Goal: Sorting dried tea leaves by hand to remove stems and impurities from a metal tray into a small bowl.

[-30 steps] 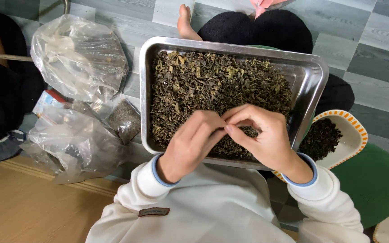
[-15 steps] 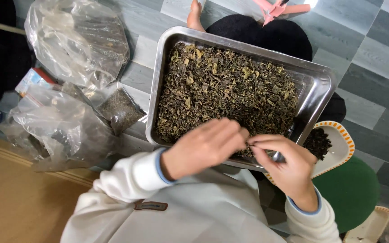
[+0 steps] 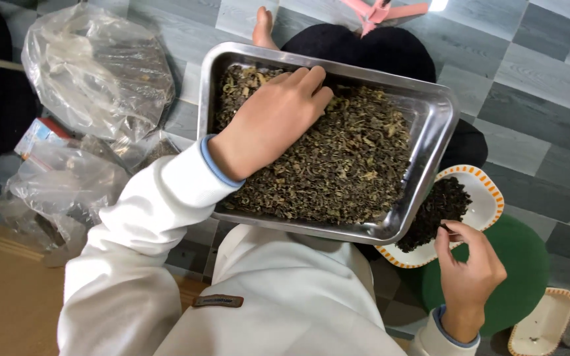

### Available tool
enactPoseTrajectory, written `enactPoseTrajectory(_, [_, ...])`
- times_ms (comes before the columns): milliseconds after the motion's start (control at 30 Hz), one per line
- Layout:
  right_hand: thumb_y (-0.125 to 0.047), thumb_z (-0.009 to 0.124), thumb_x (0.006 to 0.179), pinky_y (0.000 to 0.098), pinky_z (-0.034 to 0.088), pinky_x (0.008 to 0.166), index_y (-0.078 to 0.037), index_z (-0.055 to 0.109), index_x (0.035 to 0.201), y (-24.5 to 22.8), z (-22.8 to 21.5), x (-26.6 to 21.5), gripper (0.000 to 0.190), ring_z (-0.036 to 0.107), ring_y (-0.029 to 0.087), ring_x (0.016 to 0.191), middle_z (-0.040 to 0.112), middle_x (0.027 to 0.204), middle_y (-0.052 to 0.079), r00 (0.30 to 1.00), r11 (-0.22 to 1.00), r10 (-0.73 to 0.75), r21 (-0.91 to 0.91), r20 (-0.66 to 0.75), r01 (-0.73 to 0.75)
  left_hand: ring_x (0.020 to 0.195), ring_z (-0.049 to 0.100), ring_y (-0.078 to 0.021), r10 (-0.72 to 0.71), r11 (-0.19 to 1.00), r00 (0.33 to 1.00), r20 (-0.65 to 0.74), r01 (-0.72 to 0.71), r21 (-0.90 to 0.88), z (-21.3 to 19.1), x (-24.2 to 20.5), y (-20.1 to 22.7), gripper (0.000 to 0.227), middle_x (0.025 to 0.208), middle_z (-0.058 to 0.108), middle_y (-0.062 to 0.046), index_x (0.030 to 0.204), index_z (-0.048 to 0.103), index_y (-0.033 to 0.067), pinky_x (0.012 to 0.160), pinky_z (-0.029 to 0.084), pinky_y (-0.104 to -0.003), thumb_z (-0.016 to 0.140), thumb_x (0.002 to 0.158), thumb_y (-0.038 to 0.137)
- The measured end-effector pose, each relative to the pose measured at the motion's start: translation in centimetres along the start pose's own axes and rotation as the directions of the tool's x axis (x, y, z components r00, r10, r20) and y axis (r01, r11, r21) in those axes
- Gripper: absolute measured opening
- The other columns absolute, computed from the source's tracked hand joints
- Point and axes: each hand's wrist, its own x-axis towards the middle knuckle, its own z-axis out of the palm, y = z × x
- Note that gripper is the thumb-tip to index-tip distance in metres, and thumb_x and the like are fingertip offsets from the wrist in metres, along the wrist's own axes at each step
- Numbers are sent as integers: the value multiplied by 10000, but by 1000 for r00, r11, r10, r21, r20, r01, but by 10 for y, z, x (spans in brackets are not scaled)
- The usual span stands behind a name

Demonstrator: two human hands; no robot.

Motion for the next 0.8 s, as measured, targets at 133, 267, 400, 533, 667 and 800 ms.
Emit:
enactPoseTrajectory(133, [82,746,1048,383,570,783,63,761,1108,15,3,-8,64,655,254,817,726,955,168,999,1000,18,-3,35,-18,773,635,-164,-5,995,990,138,-9,100,10,4,2,146,931,632,-65,916,652,109,699,579,-308,725,835,13])
enactPoseTrajectory(267, [71,749,1010,431,604,903,63,749,1114,19,6,-7,104,710,328,996,745,1054,192,997,998,-60,20,46,60,836,673,-192,-19,999,988,150,13,36,4,5,3,206,1002,659,-109,954,661,66,789,609,-322,731,813,-66])
enactPoseTrajectory(400, [32,767,997,436,574,953,48,750,1109,14,2,3,114,685,322,1043,740,1104,175,992,994,-103,-16,67,104,822,675,-209,-47,994,992,116,58,-96,-2,0,3,146,1008,637,-126,979,645,13,751,630,-341,736,879,-40])
enactPoseTrajectory(533, [-6,781,1001,430,554,964,40,772,1091,32,-6,15,101,689,300,1009,758,1113,191,989,988,-139,-63,45,142,821,622,-233,-49,992,994,95,60,-109,-6,-8,2,249,959,583,-88,986,593,44,708,586,-385,809,878,106])
enactPoseTrajectory(667, [-5,751,1117,462,516,914,68,791,1076,29,-24,59,94,694,334,980,765,1094,214,961,960,-271,-97,-63,264,833,590,-279,-63,958,998,19,66,-281,-21,-18,7,209,962,574,-120,1027,576,5,724,535,-416,764,947,49])
enactPoseTrajectory(800, [128,702,1151,519,476,984,121,743,1082,-10,-40,132,81,689,425,1020,749,1100,261,922,925,-373,35,-101,378,840,607,-297,-116,904,993,-22,96,-416,-39,-33,21,158,1008,592,-156,1051,575,-32,755,527,-413,713,978,-17])
